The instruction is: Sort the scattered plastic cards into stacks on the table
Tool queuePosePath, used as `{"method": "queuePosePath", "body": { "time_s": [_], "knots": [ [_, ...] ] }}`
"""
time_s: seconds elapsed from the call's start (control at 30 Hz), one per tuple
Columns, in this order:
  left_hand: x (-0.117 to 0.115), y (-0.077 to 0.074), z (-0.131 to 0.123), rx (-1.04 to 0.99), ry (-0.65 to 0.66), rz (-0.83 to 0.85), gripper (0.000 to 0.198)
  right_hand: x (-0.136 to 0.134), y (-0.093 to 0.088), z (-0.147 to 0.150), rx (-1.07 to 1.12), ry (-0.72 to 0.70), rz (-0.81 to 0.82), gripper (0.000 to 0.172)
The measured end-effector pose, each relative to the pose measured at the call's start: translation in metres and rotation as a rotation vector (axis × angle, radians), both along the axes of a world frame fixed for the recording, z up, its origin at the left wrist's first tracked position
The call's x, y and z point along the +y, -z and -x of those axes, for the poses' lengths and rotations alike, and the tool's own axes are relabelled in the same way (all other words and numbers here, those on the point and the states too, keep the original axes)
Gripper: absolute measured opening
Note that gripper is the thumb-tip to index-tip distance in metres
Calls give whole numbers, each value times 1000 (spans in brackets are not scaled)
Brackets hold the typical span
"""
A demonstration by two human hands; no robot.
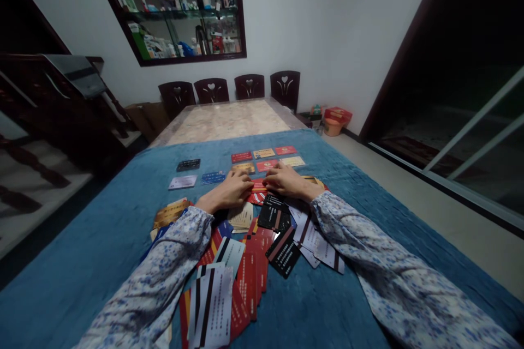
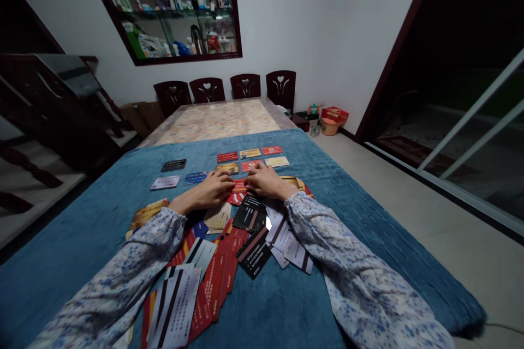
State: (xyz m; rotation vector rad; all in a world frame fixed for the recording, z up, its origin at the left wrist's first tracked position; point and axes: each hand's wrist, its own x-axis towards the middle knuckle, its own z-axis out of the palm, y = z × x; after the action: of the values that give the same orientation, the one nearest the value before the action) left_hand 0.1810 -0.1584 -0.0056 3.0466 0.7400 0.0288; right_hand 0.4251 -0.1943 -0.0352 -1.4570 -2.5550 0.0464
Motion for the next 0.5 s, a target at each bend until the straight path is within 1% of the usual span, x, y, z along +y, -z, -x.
{"method": "queuePosePath", "body": {
  "time_s": [0.17,0.3,0.4,0.5],
  "knots": [
    [2,4,0,-1,11,-20,26,3,4,-2,53,-47,-20,34],
    [5,7,1,-54,36,-41,26,4,5,-2,97,-82,-30,36],
    [7,7,2,-51,46,-50,26,3,5,-1,106,-94,-42,40],
    [7,4,3,-21,40,-65,24,1,4,0,96,-92,-44,40]
  ]
}}
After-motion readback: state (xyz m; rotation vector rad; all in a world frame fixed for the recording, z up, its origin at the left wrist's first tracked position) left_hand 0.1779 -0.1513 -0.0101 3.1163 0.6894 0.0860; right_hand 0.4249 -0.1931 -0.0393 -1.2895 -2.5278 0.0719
